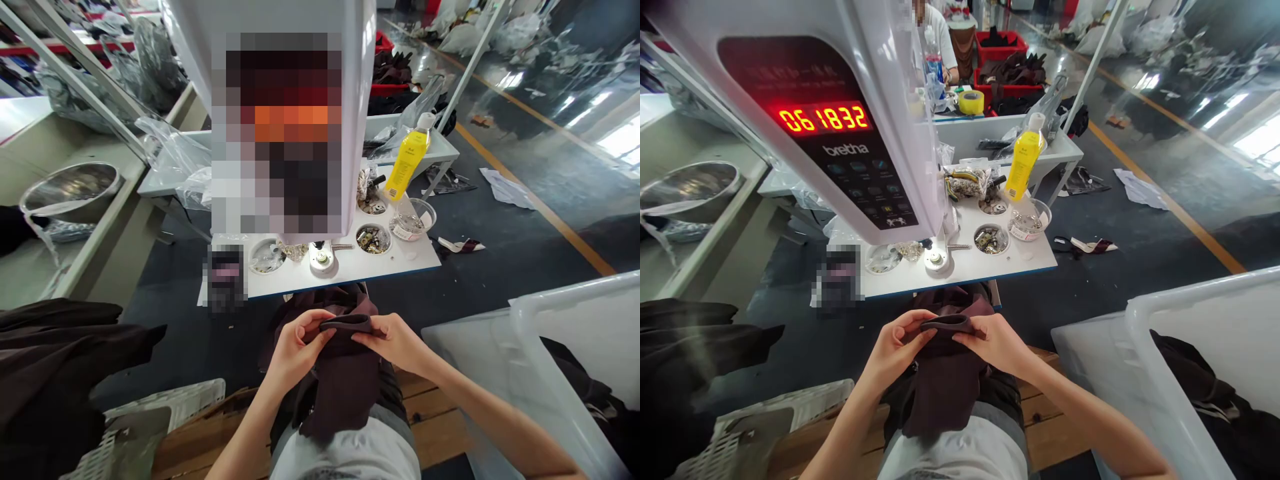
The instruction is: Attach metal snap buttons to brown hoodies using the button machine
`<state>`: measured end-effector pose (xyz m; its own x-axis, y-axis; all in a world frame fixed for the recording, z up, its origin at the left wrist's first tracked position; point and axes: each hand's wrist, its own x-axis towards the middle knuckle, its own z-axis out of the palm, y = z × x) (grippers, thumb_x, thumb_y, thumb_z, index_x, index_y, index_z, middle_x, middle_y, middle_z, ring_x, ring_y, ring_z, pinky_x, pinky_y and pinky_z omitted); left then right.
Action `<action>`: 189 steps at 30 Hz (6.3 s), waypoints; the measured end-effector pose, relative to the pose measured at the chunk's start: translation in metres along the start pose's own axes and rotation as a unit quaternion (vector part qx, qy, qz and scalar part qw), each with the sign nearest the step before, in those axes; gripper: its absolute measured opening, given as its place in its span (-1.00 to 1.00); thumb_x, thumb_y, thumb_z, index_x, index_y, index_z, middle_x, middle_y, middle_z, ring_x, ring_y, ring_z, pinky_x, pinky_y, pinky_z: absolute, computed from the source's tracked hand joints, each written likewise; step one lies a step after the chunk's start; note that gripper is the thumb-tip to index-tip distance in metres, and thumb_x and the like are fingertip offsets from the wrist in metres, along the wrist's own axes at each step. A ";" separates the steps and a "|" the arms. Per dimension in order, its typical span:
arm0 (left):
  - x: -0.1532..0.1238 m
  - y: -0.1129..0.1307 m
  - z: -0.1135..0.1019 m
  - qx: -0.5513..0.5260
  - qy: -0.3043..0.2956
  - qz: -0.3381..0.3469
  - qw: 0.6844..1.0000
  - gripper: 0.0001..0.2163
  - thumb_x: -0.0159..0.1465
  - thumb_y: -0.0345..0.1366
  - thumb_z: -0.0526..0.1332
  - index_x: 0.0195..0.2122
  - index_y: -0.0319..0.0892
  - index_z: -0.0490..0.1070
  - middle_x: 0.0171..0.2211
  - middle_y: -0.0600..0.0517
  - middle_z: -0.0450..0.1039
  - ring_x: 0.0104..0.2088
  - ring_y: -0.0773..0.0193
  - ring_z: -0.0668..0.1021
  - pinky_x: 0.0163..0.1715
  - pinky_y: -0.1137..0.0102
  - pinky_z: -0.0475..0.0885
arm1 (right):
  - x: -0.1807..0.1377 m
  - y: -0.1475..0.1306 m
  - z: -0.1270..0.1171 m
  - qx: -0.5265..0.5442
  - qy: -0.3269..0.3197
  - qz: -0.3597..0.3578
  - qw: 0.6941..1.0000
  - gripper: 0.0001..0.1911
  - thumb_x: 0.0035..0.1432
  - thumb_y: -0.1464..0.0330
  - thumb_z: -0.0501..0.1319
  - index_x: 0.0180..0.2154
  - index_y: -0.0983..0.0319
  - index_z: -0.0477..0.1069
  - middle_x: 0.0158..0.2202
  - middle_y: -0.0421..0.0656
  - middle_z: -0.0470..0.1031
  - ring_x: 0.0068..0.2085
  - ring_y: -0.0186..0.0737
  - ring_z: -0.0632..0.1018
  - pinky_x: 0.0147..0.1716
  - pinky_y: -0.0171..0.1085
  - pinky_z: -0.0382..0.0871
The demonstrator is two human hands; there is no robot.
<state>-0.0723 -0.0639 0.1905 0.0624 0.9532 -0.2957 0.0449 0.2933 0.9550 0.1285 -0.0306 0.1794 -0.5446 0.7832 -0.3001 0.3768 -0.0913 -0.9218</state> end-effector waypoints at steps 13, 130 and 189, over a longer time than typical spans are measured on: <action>0.005 -0.010 0.002 -0.032 -0.011 -0.038 0.999 -0.71 0.07 -0.20 0.31 -0.22 -0.24 0.41 -0.26 -0.05 0.55 -0.23 0.23 0.57 -0.26 0.46 0.46 | 0.013 0.005 -0.022 -0.077 0.096 -0.093 0.988 -0.57 0.29 0.16 -0.12 -0.32 0.27 0.38 -0.49 -0.19 0.42 -0.45 -0.35 0.44 -0.45 -0.39 0.28; 0.070 0.005 -0.022 0.200 0.107 0.165 0.960 -0.69 0.29 -0.18 0.00 -0.58 -0.16 0.16 -0.58 0.11 0.17 -0.50 0.33 0.27 -0.45 0.45 0.11 | 0.093 -0.026 -0.007 -0.144 0.174 -0.162 0.960 -0.80 0.22 0.22 0.03 -0.33 0.19 0.28 -0.38 -0.20 0.43 -0.35 -0.29 0.45 -0.43 -0.36 0.24; 0.139 -0.034 -0.027 0.217 0.218 0.302 0.903 -0.85 0.30 -0.33 0.00 -0.22 -0.15 0.35 -0.25 -0.01 0.44 -0.17 0.28 0.47 -0.11 0.37 0.35 | 0.159 -0.004 -0.022 -0.250 0.133 -0.197 0.939 -0.66 0.20 0.44 -0.06 -0.10 0.14 0.40 -0.15 -0.18 0.52 -0.18 -0.25 0.51 -0.17 -0.30 0.31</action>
<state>-0.0922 0.0608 0.1176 -0.1875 0.8959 0.4026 0.5251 -0.2550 0.8119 0.0574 0.1077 0.1405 -0.5333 0.8281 0.1726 0.5264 0.4846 -0.6987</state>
